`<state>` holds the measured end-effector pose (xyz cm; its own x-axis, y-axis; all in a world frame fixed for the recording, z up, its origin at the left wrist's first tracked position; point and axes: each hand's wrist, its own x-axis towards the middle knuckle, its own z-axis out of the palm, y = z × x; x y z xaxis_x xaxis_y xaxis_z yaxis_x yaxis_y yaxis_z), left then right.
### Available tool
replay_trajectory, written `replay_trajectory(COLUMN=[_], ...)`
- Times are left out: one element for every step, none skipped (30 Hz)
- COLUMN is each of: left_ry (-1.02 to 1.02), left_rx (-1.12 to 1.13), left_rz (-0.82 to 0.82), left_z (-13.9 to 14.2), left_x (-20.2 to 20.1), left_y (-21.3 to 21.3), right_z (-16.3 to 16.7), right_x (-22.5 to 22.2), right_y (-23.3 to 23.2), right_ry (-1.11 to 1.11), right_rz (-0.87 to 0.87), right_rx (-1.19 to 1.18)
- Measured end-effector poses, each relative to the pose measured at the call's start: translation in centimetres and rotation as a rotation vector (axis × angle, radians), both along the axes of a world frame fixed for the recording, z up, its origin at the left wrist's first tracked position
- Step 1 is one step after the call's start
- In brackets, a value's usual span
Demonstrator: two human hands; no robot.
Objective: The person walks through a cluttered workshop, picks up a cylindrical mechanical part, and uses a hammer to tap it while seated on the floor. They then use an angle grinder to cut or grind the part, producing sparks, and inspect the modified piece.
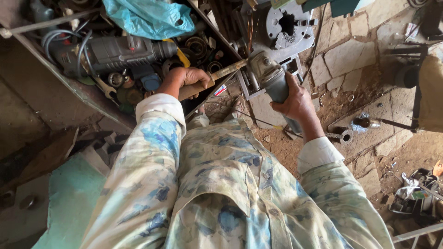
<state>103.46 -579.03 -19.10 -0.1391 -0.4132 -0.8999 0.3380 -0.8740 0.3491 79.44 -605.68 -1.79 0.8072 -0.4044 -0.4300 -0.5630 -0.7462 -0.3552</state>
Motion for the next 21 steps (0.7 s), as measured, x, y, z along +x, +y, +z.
replay_trajectory(left_ry=[0.011, 0.024, 0.019, 0.018, 0.017, 0.029, 0.034, 0.038, 0.02, 0.008, -0.004, 0.013, 0.026, 0.036, 0.027, 0.024, 0.023, 0.028, 0.031, 0.03, 0.034], left_rx=[0.014, 0.03, 0.018, 0.008, 0.0, 0.013, 0.022, 0.03, 0.005, -0.016, -0.037, -0.007, 0.02, 0.042, 0.043, 0.051, 0.06, 0.061, 0.059, 0.053, 0.064], left_rz=[0.006, 0.017, 0.012, 0.008, -0.004, 0.012, 0.031, 0.054, 0.046, 0.041, 0.035, 0.033, 0.029, 0.03, 0.015, -0.001, -0.013, -0.007, -0.009, -0.013, 0.0], left_z=[-0.1, -0.1, -0.2, -0.2, 0.0, 0.0, -0.3, -0.3, -0.3, -0.3, -0.3, -0.3, -0.2, -0.1, 0.0, 0.2, 0.4, 0.5, 0.7, 0.9, 1.0], left_x=[0.0, 0.1, 0.1, 0.1, 0.1, 0.0, -0.1, -0.1, -0.2, -0.2, -0.2, -0.2, -0.1, 0.0, 0.1, 0.2, 0.3, 0.4, 0.4, 0.4, 0.4], left_y=[-0.1, 0.0, -0.1, -0.1, -0.1, -0.1, 0.0, 0.0, 0.1, 0.1, 0.1, 0.1, 0.0, 0.0, -0.1, -0.2, -0.2, -0.3, -0.3, -0.3, -0.3], right_z=[0.0, 0.0, 0.0, 0.0, 0.0, 0.0, -0.1, -0.1, -0.1, -0.1, -0.2, -0.2, -0.3, -0.4, -0.4, -0.5, -0.5, -0.5, -0.5, -0.4, -0.4], right_x=[0.0, 0.0, -0.1, 0.0, -0.1, -0.1, -0.1, -0.1, -0.1, -0.1, -0.1, -0.2, -0.2, -0.2, -0.2, -0.1, -0.1, -0.1, 0.0, 0.0, 0.1], right_y=[0.0, 0.0, 0.0, 0.0, 0.0, -0.1, -0.1, -0.2, -0.2, -0.3, -0.3, -0.3, -0.3, -0.3, -0.3, -0.2, -0.1, -0.1, -0.1, -0.1, -0.2], right_ry=[-0.01, -0.007, 0.004, 0.018, 0.008, -0.006, -0.027, -0.02, -0.006, 0.013, 0.006, -0.003, -0.018, -0.014, -0.006, 0.006, -0.001, -0.012, -0.024, 0.004, 0.028], right_rz=[0.011, 0.0, -0.007, -0.012, 0.009, 0.025, 0.043, 0.02, 0.0, -0.017, 0.019, 0.045, 0.068, 0.048, 0.03, 0.012, 0.031, 0.048, 0.059, 0.033, 0.011], right_rx=[-0.007, -0.024, -0.036, -0.044, -0.029, -0.018, -0.013, -0.027, -0.035, -0.04, -0.037, -0.036, -0.038, -0.036, -0.033, -0.024, -0.019, -0.015, -0.013, -0.01, -0.008])
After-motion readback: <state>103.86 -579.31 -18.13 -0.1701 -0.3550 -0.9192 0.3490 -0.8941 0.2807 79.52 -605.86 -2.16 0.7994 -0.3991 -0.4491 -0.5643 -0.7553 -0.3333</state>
